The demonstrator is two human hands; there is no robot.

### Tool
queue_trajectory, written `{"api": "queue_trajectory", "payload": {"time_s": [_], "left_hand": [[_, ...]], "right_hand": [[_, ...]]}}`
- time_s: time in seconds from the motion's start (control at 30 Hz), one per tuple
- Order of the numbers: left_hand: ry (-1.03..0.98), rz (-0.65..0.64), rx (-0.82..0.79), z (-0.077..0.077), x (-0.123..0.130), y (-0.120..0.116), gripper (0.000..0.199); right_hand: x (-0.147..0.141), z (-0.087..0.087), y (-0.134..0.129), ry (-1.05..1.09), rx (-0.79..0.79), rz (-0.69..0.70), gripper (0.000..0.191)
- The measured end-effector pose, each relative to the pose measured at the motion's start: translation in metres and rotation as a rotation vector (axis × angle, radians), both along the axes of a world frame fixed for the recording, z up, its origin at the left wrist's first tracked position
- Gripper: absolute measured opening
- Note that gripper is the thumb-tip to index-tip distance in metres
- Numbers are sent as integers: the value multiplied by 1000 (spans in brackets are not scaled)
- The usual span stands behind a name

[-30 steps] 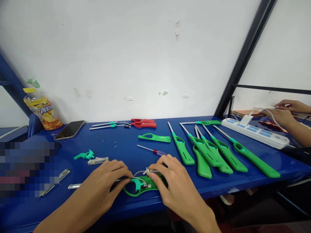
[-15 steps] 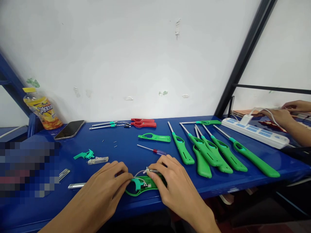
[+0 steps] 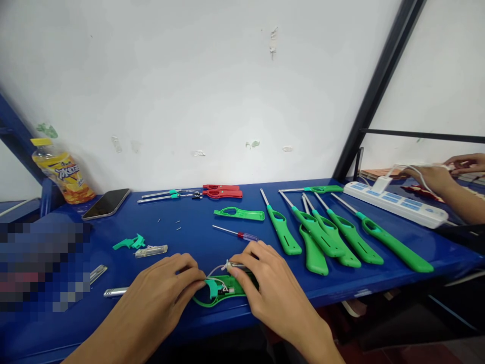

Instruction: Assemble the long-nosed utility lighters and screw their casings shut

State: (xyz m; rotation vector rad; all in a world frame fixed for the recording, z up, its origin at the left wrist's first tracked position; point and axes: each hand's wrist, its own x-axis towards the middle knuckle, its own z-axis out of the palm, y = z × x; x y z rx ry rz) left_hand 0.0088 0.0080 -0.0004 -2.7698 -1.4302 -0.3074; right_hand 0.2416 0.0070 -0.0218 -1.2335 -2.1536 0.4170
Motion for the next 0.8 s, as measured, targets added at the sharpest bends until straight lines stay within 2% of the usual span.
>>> {"api": "queue_trajectory", "payload": {"time_s": [0.27,0.5,0.67,0.8], "left_hand": [[21,81,-94,6,2,0,24],[93,78,-139,13,6,-1,27],[165,48,-117,11,8,-3,34],[192,15,-2,2,7,-6,43]], "right_hand": [[0,-1,1,-2,-11,0,23],[1,-2,3,-2,-8,3,22],[0,-2,2,2,-6,1,22],[0,-3,2,1,11,6,22]]}}
